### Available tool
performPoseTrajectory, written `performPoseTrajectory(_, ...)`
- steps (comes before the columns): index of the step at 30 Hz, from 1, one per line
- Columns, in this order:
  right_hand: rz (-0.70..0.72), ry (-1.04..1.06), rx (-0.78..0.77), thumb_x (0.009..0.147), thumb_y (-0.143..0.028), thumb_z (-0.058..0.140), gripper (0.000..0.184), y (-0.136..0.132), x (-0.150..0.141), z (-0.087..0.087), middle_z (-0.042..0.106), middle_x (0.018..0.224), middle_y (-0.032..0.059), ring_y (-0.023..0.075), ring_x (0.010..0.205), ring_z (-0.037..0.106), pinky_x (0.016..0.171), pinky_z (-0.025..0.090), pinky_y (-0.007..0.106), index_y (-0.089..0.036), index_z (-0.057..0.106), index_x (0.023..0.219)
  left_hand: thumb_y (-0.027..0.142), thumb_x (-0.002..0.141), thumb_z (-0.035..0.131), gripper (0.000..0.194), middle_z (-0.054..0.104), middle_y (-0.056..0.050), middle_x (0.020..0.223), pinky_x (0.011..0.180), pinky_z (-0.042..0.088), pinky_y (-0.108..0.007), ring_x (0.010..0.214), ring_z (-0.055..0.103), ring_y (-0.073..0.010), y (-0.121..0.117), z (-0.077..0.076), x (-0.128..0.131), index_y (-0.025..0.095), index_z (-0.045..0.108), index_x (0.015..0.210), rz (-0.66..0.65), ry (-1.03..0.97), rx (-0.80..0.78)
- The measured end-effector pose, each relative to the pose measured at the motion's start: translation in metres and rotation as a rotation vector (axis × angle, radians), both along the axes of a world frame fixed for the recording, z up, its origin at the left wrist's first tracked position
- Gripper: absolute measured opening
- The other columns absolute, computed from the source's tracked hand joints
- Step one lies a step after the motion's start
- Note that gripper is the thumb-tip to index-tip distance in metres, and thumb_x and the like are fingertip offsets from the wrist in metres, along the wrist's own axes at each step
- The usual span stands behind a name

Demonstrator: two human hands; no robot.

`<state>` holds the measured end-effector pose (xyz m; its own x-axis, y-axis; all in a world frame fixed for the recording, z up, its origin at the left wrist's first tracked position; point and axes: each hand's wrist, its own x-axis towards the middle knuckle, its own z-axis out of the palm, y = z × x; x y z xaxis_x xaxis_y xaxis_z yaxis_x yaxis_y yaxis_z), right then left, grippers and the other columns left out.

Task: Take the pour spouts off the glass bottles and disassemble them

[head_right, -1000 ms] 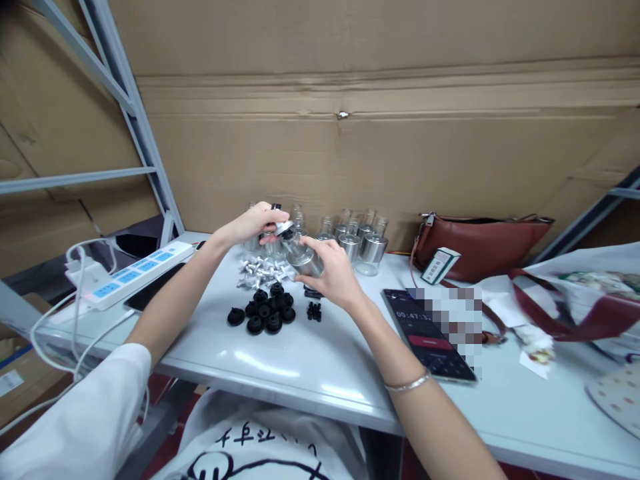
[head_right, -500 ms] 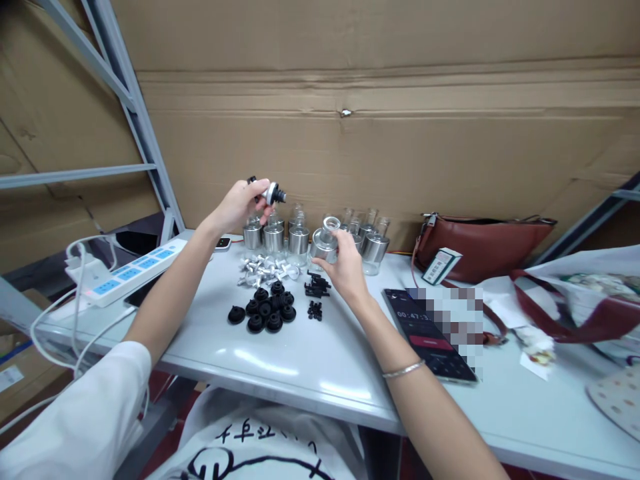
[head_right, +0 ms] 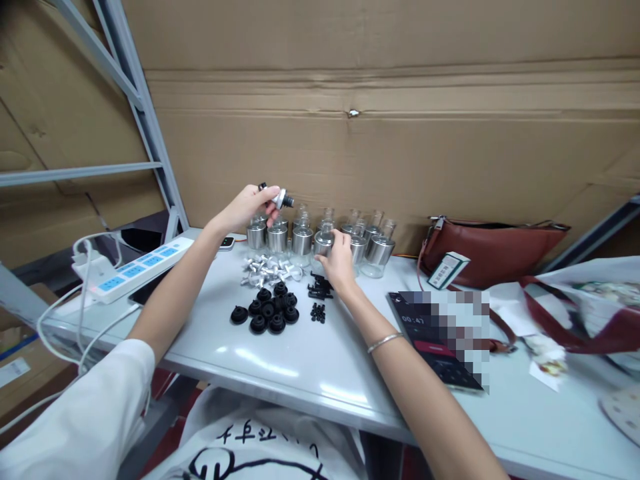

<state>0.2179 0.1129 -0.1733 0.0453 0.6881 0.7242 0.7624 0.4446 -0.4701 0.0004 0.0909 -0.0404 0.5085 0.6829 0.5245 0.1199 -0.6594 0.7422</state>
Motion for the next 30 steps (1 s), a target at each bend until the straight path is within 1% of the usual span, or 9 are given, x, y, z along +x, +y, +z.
performPoseTrajectory(4, -0.029, -0.033, -0.05, 0.07, -0.029, 0.071, 0.055, 0.006, -0.001, -0.002, 0.054, 0.112, 0.0152, 0.0302, 0.104, 0.055, 0.09, 0.045, 0.045, -0.015, 0.044, 0.115, 0.039, 0.093, 0.042, 0.046, 0.052, 0.002, 0.052, 0.055, 0.04, -0.02, 0.045, 0.051, -0.0047, 0.0, 0.0, -0.001, 0.015, 0.042, 0.054, 0.03, 0.008, -0.001)
performPoseTrajectory(7, -0.067, -0.091, -0.098, 0.076, -0.028, 0.063, 0.052, 0.006, -0.005, 0.0, 0.052, 0.118, 0.0183, 0.0314, 0.108, 0.054, 0.09, 0.045, 0.045, -0.015, 0.039, 0.12, 0.039, 0.092, 0.042, 0.045, 0.051, 0.002, 0.052, 0.055, 0.04, -0.02, 0.046, 0.05, -0.0056, 0.002, -0.003, 0.001, 0.015, 0.042, 0.053, 0.075, 0.046, -0.017)
performPoseTrajectory(11, -0.128, -0.219, -0.085, 0.078, -0.026, 0.061, 0.048, -0.001, -0.009, 0.008, 0.038, 0.132, 0.0261, 0.0363, 0.121, 0.043, 0.094, 0.042, 0.047, -0.01, 0.04, 0.118, 0.044, 0.091, 0.039, 0.046, 0.054, 0.0, 0.058, 0.063, 0.04, -0.022, 0.056, 0.05, -0.0081, 0.014, -0.013, 0.005, 0.015, 0.046, 0.055, 0.166, 0.102, 0.067)
performPoseTrajectory(14, -0.202, -0.348, -0.034, 0.079, -0.028, 0.061, 0.045, -0.008, -0.01, 0.017, 0.035, 0.135, 0.0266, 0.0389, 0.127, 0.033, 0.096, 0.036, 0.055, -0.011, 0.043, 0.117, 0.052, 0.09, 0.035, 0.048, 0.058, -0.002, 0.069, 0.07, 0.039, -0.024, 0.067, 0.052, -0.0108, 0.029, -0.023, 0.009, 0.015, 0.051, 0.064, 0.245, 0.093, 0.146)
performPoseTrajectory(16, -0.213, -0.417, 0.012, 0.078, -0.029, 0.063, 0.053, -0.011, -0.008, 0.024, 0.032, 0.139, 0.0249, 0.0383, 0.132, 0.026, 0.099, 0.029, 0.059, -0.013, 0.041, 0.123, 0.055, 0.09, 0.032, 0.049, 0.059, -0.003, 0.077, 0.076, 0.04, -0.024, 0.076, 0.053, -0.0128, 0.041, -0.028, 0.011, 0.014, 0.052, 0.071, 0.28, 0.078, 0.196)
performPoseTrajectory(19, -0.186, -0.548, 0.008, 0.068, -0.025, 0.072, 0.082, -0.009, -0.004, 0.038, 0.023, 0.146, 0.0252, 0.0375, 0.138, 0.012, 0.107, 0.017, 0.059, -0.009, 0.029, 0.136, 0.055, 0.092, 0.024, 0.052, 0.061, -0.005, 0.09, 0.084, 0.039, -0.025, 0.088, 0.054, -0.0152, 0.058, -0.031, 0.016, 0.014, 0.054, 0.081, 0.306, 0.1, 0.268)
performPoseTrajectory(23, -0.144, -0.719, -0.114, 0.056, -0.022, 0.078, 0.11, 0.009, 0.0, 0.061, 0.015, 0.148, 0.0297, 0.0403, 0.139, 0.004, 0.11, 0.009, 0.058, 0.001, 0.015, 0.143, 0.052, 0.094, 0.018, 0.054, 0.062, -0.008, 0.102, 0.089, 0.039, -0.028, 0.097, 0.055, -0.0194, 0.079, -0.028, 0.027, 0.014, 0.057, 0.094, 0.337, 0.309, 0.31)
performPoseTrajectory(27, -0.097, -0.845, -0.263, 0.058, -0.033, 0.076, 0.11, 0.034, 0.004, 0.08, 0.015, 0.149, 0.0278, 0.0402, 0.139, 0.007, 0.11, 0.009, 0.06, -0.002, 0.016, 0.144, 0.054, 0.094, 0.017, 0.057, 0.062, -0.01, 0.113, 0.092, 0.039, -0.032, 0.106, 0.056, -0.0241, 0.088, -0.027, 0.04, 0.016, 0.058, 0.106, 0.376, 0.614, 0.364)
performPoseTrajectory(30, -0.077, -0.887, -0.37, 0.058, -0.031, 0.077, 0.107, 0.045, 0.004, 0.083, 0.022, 0.147, 0.0281, 0.0389, 0.138, 0.015, 0.109, 0.014, 0.061, -0.002, 0.019, 0.143, 0.057, 0.093, 0.013, 0.063, 0.062, -0.012, 0.116, 0.092, 0.04, -0.034, 0.109, 0.056, -0.0275, 0.085, -0.028, 0.046, 0.016, 0.058, 0.109, 0.441, 0.785, 0.354)
